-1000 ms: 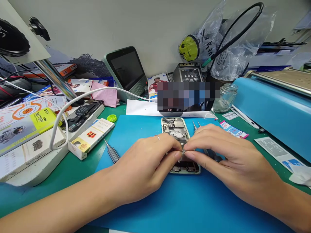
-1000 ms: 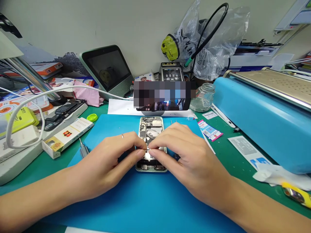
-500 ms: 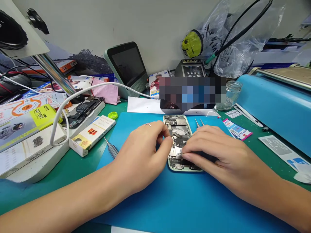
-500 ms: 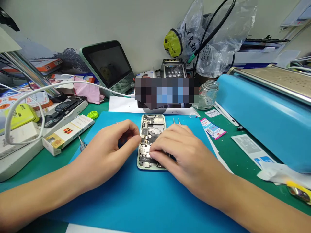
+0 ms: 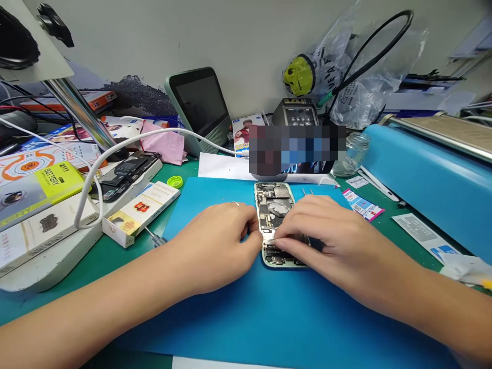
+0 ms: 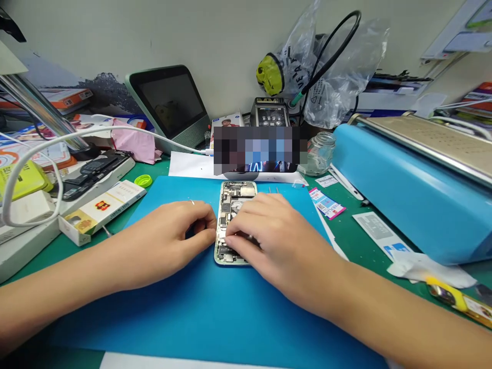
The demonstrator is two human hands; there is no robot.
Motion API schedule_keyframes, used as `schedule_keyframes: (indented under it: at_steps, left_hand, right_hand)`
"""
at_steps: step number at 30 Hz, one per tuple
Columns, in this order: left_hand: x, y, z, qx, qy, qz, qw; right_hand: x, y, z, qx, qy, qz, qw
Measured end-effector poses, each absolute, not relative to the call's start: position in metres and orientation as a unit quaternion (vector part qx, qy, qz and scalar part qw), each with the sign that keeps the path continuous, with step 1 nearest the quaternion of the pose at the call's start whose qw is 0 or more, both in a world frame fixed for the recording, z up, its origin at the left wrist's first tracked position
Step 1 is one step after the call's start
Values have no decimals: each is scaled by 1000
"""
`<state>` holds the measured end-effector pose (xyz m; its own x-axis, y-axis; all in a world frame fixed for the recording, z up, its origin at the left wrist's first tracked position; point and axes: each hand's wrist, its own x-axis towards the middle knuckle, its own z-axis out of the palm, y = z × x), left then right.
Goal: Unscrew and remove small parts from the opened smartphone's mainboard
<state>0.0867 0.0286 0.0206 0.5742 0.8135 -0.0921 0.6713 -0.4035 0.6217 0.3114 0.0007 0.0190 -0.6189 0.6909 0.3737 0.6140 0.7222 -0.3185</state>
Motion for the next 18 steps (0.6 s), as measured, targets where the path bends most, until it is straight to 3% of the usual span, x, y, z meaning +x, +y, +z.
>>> schedule_keyframes:
  at_steps: [18]
  left_hand:
    - [89,32,20,834,451,91,304]
  right_hand:
    - [318,3,5,-361,-891,122,248]
